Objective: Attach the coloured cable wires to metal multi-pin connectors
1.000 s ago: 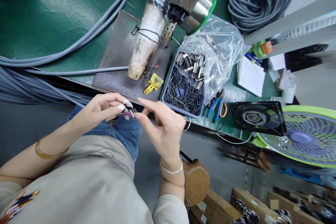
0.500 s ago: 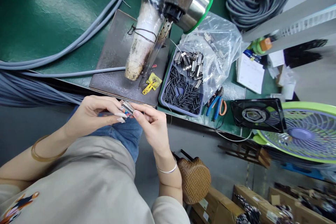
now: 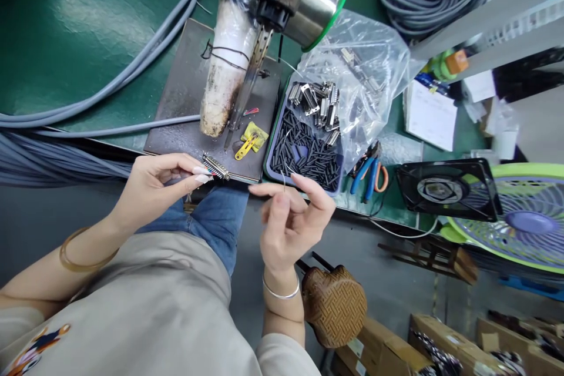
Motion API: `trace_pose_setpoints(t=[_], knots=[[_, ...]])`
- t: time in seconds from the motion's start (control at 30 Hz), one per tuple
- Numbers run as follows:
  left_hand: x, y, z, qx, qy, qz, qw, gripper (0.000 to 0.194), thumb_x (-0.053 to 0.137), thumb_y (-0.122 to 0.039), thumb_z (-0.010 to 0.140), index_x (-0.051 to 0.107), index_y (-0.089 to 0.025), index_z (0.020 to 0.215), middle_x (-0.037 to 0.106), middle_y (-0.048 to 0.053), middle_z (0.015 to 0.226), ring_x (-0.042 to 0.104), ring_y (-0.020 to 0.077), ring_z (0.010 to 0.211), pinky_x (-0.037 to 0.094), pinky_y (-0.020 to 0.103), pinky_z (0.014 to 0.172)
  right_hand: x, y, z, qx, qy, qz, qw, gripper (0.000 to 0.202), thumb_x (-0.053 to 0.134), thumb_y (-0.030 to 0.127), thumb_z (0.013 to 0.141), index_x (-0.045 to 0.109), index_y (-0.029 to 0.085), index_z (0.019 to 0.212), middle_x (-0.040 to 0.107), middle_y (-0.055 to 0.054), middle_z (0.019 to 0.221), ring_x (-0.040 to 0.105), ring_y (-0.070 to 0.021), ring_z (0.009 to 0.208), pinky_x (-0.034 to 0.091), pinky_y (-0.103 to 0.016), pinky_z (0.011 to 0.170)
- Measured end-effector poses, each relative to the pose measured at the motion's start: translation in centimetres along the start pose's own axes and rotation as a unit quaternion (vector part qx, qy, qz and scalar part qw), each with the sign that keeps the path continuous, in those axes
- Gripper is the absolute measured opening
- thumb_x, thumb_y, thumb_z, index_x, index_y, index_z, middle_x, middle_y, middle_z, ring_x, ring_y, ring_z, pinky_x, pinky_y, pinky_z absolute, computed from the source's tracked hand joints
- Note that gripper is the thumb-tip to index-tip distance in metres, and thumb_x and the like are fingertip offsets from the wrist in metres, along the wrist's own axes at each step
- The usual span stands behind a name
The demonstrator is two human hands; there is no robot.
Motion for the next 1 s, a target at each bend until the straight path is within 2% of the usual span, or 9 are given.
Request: trace_pose_setpoints(t=[0.1, 0.13, 0.2, 0.3, 0.47, 0.63, 0.77, 0.9, 1.0], knots=[[-0.1, -0.3, 0.4, -0.015, 0.012, -0.009, 1.000, 0.008, 0.079, -0.021, 0.079, 0.076, -0.014, 0.076, 0.080, 0.005, 0.078, 0.073, 0.0156, 0.072, 0.060, 0.023, 0.069, 1.1, -0.3, -0.3, -0.011, 0.040, -0.053, 0.998, 0.018, 0.062, 0.015, 0.097, 0.063, 0.025, 0.112, 0.080, -0.001, 0.098, 0.076, -0.0132, 0.070, 0.063, -0.026, 0.063], [0.0, -0.3, 0.4, -0.017, 0.016, -0.007, 1.000, 0.009, 0.080, -0.023, 0.079, 0.076, -0.014, 0.077, 0.080, 0.005, 0.079, 0.073, 0.0157, 0.073, 0.060, 0.023, 0.068, 1.7, -0.5, -0.3, -0.007, 0.064, -0.064, 0.996, 0.013, 0.065, 0.016, 0.095, 0.064, 0.023, 0.106, 0.080, -0.003, 0.099, 0.079, -0.0159, 0.081, 0.065, -0.028, 0.071], [0.2, -0.4, 0.5, -0.008, 0.025, 0.002, 1.000, 0.009, 0.079, -0.023, 0.081, 0.076, -0.014, 0.079, 0.080, 0.006, 0.081, 0.073, 0.0159, 0.074, 0.059, 0.024, 0.069, 3.1, -1.4, -0.4, 0.027, 0.121, -0.058, 0.991, 0.004, 0.068, 0.019, 0.094, 0.066, 0.021, 0.096, 0.080, -0.005, 0.102, 0.079, -0.0177, 0.090, 0.067, -0.029, 0.076], [0.7, -0.8, 0.5, 0.053, 0.026, 0.050, 0.997, 0.007, 0.075, -0.019, 0.085, 0.076, -0.015, 0.079, 0.079, 0.006, 0.083, 0.072, 0.0150, 0.075, 0.057, 0.023, 0.069, 4.3, -2.3, -0.4, 0.061, 0.148, -0.041, 0.986, 0.004, 0.067, 0.021, 0.094, 0.066, 0.020, 0.090, 0.080, -0.006, 0.104, 0.079, -0.0172, 0.092, 0.067, -0.028, 0.076], [1.6, -1.5, 0.3, 0.172, -0.017, 0.180, 0.968, 0.011, 0.066, -0.011, 0.090, 0.073, -0.016, 0.082, 0.077, 0.005, 0.083, 0.069, 0.0125, 0.073, 0.051, 0.021, 0.063, 4.4, -1.3, -0.2, -0.075, 0.087, -0.127, 0.985, 0.011, 0.067, 0.012, 0.092, 0.067, 0.022, 0.095, 0.081, -0.004, 0.101, 0.079, -0.0174, 0.094, 0.066, -0.029, 0.081], [2.0, -2.5, 0.6, 0.234, -0.036, 0.253, 0.938, 0.015, 0.061, -0.008, 0.092, 0.071, -0.016, 0.084, 0.077, 0.005, 0.085, 0.071, 0.0131, 0.078, 0.054, 0.021, 0.070, 4.7, -1.6, -0.1, -0.081, 0.115, -0.132, 0.981, 0.011, 0.065, 0.012, 0.093, 0.062, 0.022, 0.095, 0.080, -0.006, 0.111, 0.079, -0.0171, 0.093, 0.065, -0.026, 0.075], [2.1, -3.2, 0.7, 0.262, -0.042, 0.301, 0.916, 0.014, 0.060, -0.007, 0.093, 0.070, -0.016, 0.086, 0.076, 0.005, 0.086, 0.071, 0.0128, 0.080, 0.055, 0.020, 0.071, 4.8, -1.3, 0.1, -0.095, 0.129, -0.142, 0.977, 0.013, 0.062, 0.010, 0.093, 0.059, 0.023, 0.094, 0.080, -0.007, 0.113, 0.079, -0.0182, 0.095, 0.065, -0.027, 0.074], [2.2, -3.2, 0.7, 0.263, -0.042, 0.333, 0.904, 0.014, 0.059, -0.010, 0.095, 0.069, -0.016, 0.088, 0.076, 0.005, 0.086, 0.070, 0.0126, 0.078, 0.055, 0.020, 0.070, 4.9, -0.8, 0.5, -0.134, 0.130, -0.158, 0.970, 0.017, 0.064, 0.007, 0.090, 0.058, 0.023, 0.092, 0.080, -0.008, 0.111, 0.080, -0.0187, 0.094, 0.065, -0.026, 0.077], [2.3, -3.3, 0.6, 0.269, -0.048, 0.345, 0.898, 0.014, 0.059, -0.011, 0.096, 0.069, -0.017, 0.088, 0.076, 0.005, 0.086, 0.070, 0.0133, 0.078, 0.056, 0.022, 0.073, 5.1, -0.6, 0.5, -0.163, 0.148, -0.165, 0.961, 0.019, 0.064, 0.005, 0.089, 0.058, 0.023, 0.093, 0.079, -0.010, 0.117, 0.080, -0.0175, 0.092, 0.065, -0.025, 0.079]])
Point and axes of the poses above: each hand's wrist, its own z-axis towards the middle knuckle, its own x-axis out of the palm, y = z × x, the point moved 7 cm from there along z, towards the middle knuckle
